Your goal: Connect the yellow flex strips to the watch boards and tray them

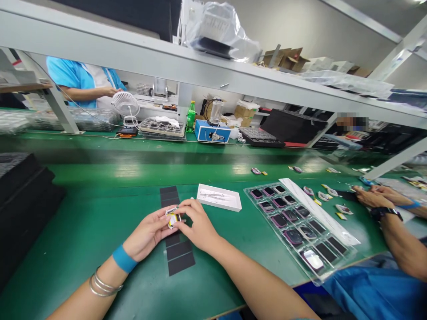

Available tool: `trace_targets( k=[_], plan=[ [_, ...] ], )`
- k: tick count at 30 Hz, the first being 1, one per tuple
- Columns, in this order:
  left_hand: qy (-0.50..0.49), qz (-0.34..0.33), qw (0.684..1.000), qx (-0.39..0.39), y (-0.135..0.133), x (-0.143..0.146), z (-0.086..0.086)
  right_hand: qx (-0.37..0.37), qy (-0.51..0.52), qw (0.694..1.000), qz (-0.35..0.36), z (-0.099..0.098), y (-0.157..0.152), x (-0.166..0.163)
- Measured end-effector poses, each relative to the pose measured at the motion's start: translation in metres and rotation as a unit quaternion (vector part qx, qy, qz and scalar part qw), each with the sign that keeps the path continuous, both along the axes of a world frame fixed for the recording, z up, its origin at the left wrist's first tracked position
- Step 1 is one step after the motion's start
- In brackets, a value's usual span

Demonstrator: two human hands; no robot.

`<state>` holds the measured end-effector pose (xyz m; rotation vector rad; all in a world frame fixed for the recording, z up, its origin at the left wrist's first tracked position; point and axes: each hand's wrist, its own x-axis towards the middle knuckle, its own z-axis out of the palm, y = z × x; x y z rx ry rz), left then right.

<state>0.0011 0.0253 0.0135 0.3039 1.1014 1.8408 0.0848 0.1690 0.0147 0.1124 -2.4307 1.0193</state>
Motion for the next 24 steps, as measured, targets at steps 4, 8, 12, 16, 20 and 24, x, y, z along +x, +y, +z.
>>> trace_targets(
  k=[4, 8, 12, 16, 20, 24],
  plan=[
    [0.060, -0.001, 0.998, -0.020, -0.001, 0.004, 0.002, -0.196, -0.100, 0.974, 0.058, -0.006, 0.002, -0.003],
    [0.087, 0.000, 0.996, -0.033, 0.001, 0.005, 0.002, -0.346, -0.173, 0.913, 0.129, -0.011, 0.000, -0.006],
    [0.113, 0.003, 0.994, -0.006, 0.004, 0.004, -0.001, -0.341, -0.136, 0.922, 0.122, -0.009, -0.002, -0.004],
    [0.134, 0.026, 0.991, -0.004, 0.007, 0.002, -0.005, -0.330, -0.132, 0.927, 0.121, -0.011, 0.001, -0.006],
    [0.163, 0.124, 0.979, -0.007, -0.001, -0.012, 0.006, -0.239, -0.103, 0.963, 0.064, -0.020, 0.012, -0.013],
    [0.230, 0.256, 0.939, 0.000, -0.033, -0.032, 0.046, -0.195, -0.081, 0.977, 0.032, -0.025, 0.021, -0.016]
  ],
)
